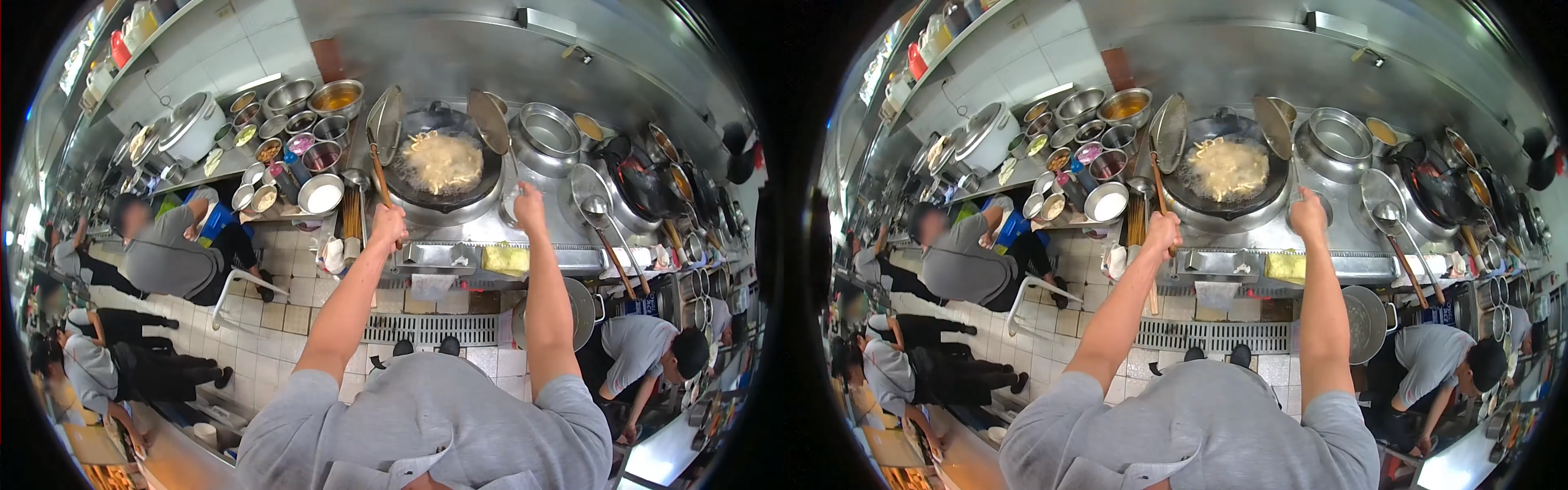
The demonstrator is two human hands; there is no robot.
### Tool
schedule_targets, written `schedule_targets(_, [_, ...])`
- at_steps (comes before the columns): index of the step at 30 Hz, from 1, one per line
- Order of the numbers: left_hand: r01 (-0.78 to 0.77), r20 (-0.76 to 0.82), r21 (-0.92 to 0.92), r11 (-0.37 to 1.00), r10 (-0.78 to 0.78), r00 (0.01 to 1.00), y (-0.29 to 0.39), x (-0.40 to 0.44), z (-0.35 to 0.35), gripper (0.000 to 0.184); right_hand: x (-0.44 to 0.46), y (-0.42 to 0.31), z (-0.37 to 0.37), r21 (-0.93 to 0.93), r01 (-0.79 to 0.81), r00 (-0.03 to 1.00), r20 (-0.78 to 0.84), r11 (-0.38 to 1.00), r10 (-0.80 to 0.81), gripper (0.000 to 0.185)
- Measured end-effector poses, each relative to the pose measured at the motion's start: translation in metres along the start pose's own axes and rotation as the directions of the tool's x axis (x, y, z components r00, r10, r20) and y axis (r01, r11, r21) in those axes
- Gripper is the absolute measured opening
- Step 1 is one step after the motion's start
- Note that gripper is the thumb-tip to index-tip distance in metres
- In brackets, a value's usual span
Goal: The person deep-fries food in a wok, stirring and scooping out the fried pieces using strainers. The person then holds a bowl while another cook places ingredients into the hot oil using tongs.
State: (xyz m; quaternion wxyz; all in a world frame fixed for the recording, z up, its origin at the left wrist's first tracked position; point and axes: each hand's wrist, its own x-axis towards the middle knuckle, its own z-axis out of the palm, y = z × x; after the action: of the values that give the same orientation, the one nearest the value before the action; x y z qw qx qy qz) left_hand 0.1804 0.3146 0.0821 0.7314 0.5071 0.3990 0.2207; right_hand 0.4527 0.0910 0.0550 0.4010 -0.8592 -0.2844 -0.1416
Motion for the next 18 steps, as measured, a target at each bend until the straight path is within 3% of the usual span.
schedule_targets(1, [0.007, -0.020, 0.028, 1.000, -0.007, 1.000, -0.001, 0.008, 0.004, 0.009, 0.001, 0.021, 0.013, -0.122, 0.189, 0.974, -0.104, 0.974, -0.202, 0.051])
schedule_targets(2, [0.014, -0.010, 0.016, 1.000, -0.014, 1.000, -0.003, 0.015, 0.007, 0.008, -0.001, 0.006, 0.003, -0.005, -0.050, 0.999, 0.009, 0.999, 0.050, 0.051])
schedule_targets(3, [0.025, -0.002, 0.004, 1.000, -0.025, 1.000, -0.008, 0.021, 0.009, 0.007, -0.007, -0.036, -0.015, 0.083, -0.300, 0.947, 0.150, 0.950, 0.285, 0.051])
schedule_targets(4, [0.037, 0.003, -0.008, 0.999, -0.037, 0.999, -0.010, 0.024, 0.011, 0.006, -0.013, -0.063, -0.023, 0.134, -0.537, 0.822, 0.307, 0.833, 0.480, 0.051])
schedule_targets(6, [0.088, 0.058, -0.085, 0.993, -0.083, 0.995, -0.008, 0.011, 0.017, 0.006, -0.021, -0.063, -0.008, 0.157, -0.626, 0.745, 0.409, 0.764, 0.527, 0.053])
schedule_targets(8, [0.138, 0.138, -0.129, 0.982, -0.120, 0.983, -0.017, 0.007, 0.016, 0.008, -0.037, -0.054, 0.015, 0.335, -0.681, 0.724, 0.445, 0.651, 0.528, 0.054])
schedule_targets(11, [0.199, 0.156, -0.213, 0.956, -0.168, 0.973, -0.030, -0.010, 0.019, 0.006, -0.061, -0.089, -0.001, 0.418, -0.794, 0.607, 0.582, 0.442, 0.540, 0.054])
schedule_targets(14, [0.255, 0.204, -0.269, 0.929, -0.204, 0.958, -0.023, -0.028, 0.012, 0.009, -0.081, -0.089, -0.009, 0.491, -0.821, 0.568, 0.648, 0.291, 0.508, 0.050])
schedule_targets(15, [0.265, 0.202, -0.284, 0.921, -0.213, 0.956, -0.020, -0.033, 0.009, 0.010, -0.087, -0.090, -0.015, 0.480, -0.807, 0.590, 0.627, 0.345, 0.509, 0.048])
schedule_targets(18, [0.275, 0.212, -0.315, 0.908, -0.215, 0.953, -0.009, -0.045, -0.002, 0.011, -0.095, -0.100, -0.043, 0.463, -0.827, 0.561, 0.650, 0.318, 0.513, 0.052])
